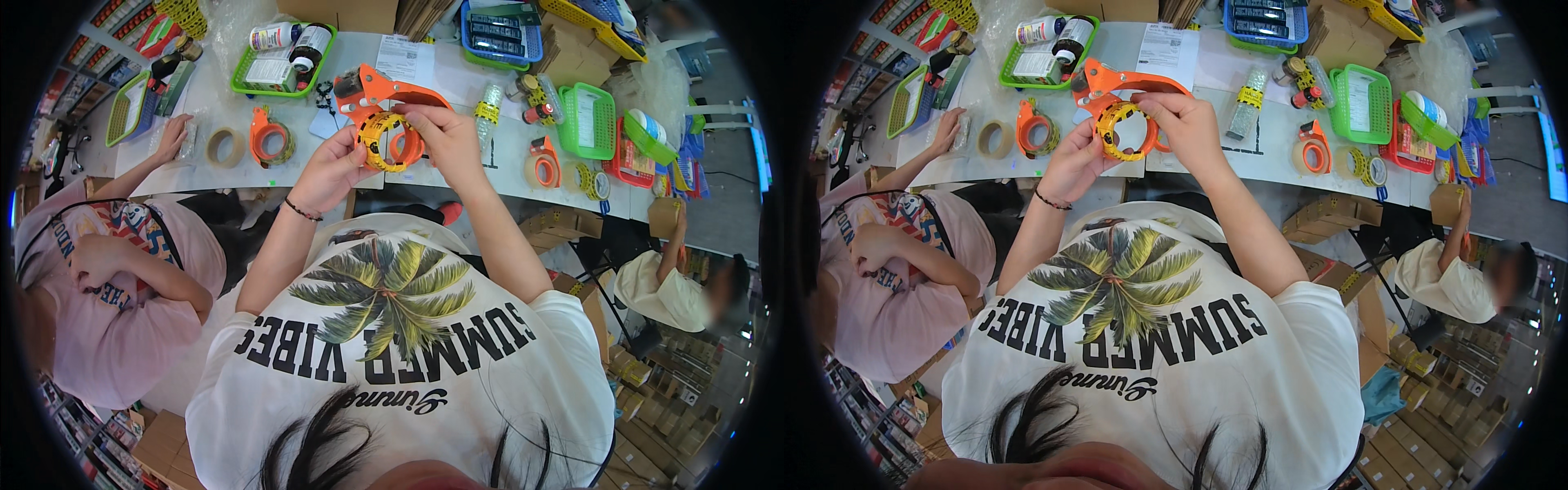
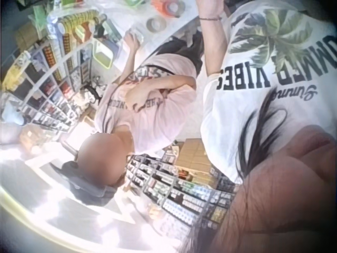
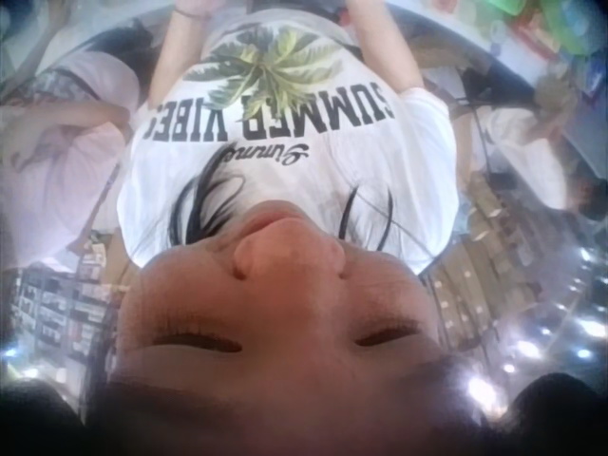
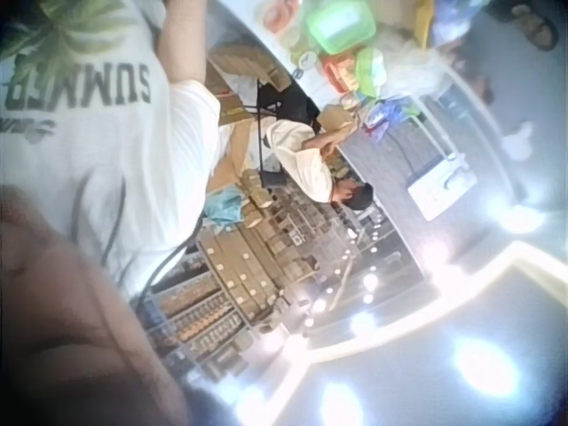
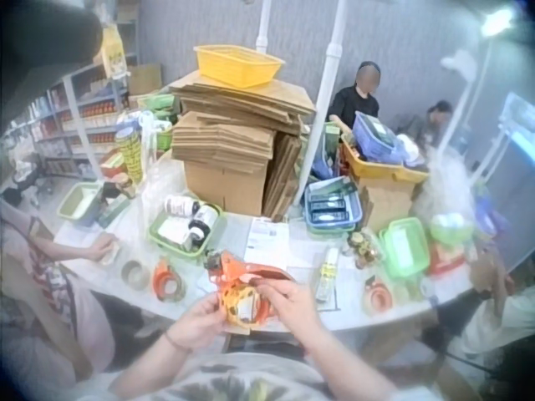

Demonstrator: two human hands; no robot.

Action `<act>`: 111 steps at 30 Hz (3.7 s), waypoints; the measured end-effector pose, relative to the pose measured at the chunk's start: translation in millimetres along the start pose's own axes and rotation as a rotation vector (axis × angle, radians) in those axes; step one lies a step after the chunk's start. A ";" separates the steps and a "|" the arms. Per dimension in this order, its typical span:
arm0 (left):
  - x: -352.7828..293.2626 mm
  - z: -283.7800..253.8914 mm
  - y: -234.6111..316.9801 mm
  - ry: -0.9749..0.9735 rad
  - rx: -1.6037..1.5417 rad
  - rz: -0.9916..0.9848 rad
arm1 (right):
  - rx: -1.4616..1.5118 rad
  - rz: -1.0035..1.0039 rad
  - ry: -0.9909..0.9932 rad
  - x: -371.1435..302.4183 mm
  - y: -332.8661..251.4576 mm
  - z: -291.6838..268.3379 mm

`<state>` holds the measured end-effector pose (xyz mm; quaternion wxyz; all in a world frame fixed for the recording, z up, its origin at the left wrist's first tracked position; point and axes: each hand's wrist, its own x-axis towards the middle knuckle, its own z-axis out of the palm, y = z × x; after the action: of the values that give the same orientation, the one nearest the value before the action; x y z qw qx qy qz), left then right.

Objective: The person loads yellow caution tape into an orange handheld dispenser, pulls the tape, and cuts it with scissors. They repeat this process multiple times, handling the tape and dispenser while working at a cluttered table.

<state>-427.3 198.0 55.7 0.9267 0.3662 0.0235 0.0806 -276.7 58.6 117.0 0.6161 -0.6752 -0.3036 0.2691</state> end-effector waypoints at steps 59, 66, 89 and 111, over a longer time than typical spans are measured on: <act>186.6 50.0 -309.6 0.282 1.609 -0.107 | -0.968 0.247 0.679 -152.8 169.2 -498.2; 164.2 68.6 -295.0 0.556 1.534 0.042 | -1.437 -0.059 0.278 -119.7 207.3 -538.2; 216.3 269.9 -239.4 -0.040 0.642 -0.237 | -0.753 -0.483 -0.235 -170.4 41.5 -440.9; 218.8 300.1 -190.8 -0.264 1.440 0.002 | -0.563 -0.108 -0.309 -184.8 34.3 -436.1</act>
<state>-155.6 -105.4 148.1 0.4512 0.8914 -0.0418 0.0011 -76.3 -371.9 122.8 0.3651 -0.7530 -0.4916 0.2408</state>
